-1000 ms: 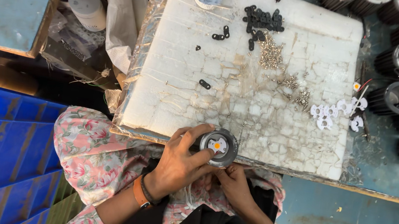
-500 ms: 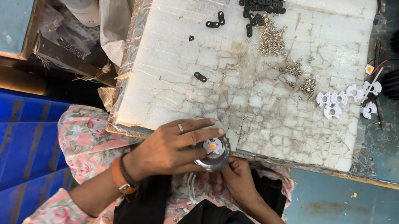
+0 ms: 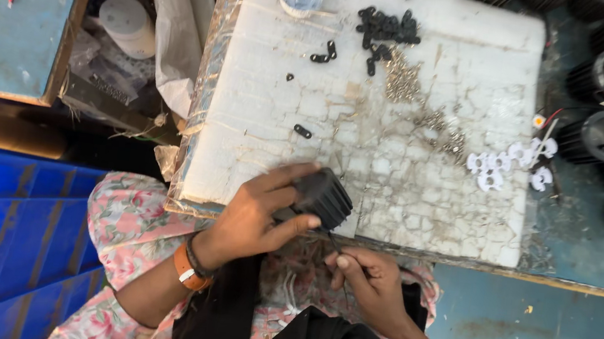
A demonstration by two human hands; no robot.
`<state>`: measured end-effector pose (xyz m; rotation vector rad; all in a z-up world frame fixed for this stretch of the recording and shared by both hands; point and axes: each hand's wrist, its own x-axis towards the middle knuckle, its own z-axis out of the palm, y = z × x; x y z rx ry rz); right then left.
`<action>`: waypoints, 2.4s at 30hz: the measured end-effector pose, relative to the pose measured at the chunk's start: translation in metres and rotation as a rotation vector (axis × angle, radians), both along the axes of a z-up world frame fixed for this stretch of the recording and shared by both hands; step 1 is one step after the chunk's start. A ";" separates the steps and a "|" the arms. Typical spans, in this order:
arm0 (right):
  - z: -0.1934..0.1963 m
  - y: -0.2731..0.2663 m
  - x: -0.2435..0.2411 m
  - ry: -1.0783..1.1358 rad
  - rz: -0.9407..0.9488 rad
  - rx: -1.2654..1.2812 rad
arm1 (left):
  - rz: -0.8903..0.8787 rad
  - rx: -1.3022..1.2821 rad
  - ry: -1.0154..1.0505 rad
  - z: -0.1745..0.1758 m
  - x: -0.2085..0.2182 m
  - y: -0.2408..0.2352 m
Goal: The person assembles small electronic components by hand, using a green electric screwdriver to fasten screws into black cylindrical housings. They insert white plastic parts and wires, then secure them with screws, repeating the process for multiple units.
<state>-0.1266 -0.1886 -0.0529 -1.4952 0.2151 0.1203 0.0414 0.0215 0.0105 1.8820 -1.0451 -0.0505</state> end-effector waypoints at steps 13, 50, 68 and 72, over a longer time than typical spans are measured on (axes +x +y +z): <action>0.042 -0.009 0.066 -0.168 -0.065 0.070 | -0.045 0.000 -0.128 0.023 -0.009 -0.009; 0.059 0.001 0.037 0.222 0.035 -0.270 | -0.273 -0.071 0.262 0.012 0.024 0.008; 0.058 0.007 0.032 -0.441 -0.013 -0.865 | -0.300 -0.116 0.378 0.010 0.017 0.007; 0.062 0.004 0.028 -0.559 -0.052 -0.936 | -0.291 -0.183 0.251 0.003 0.011 0.007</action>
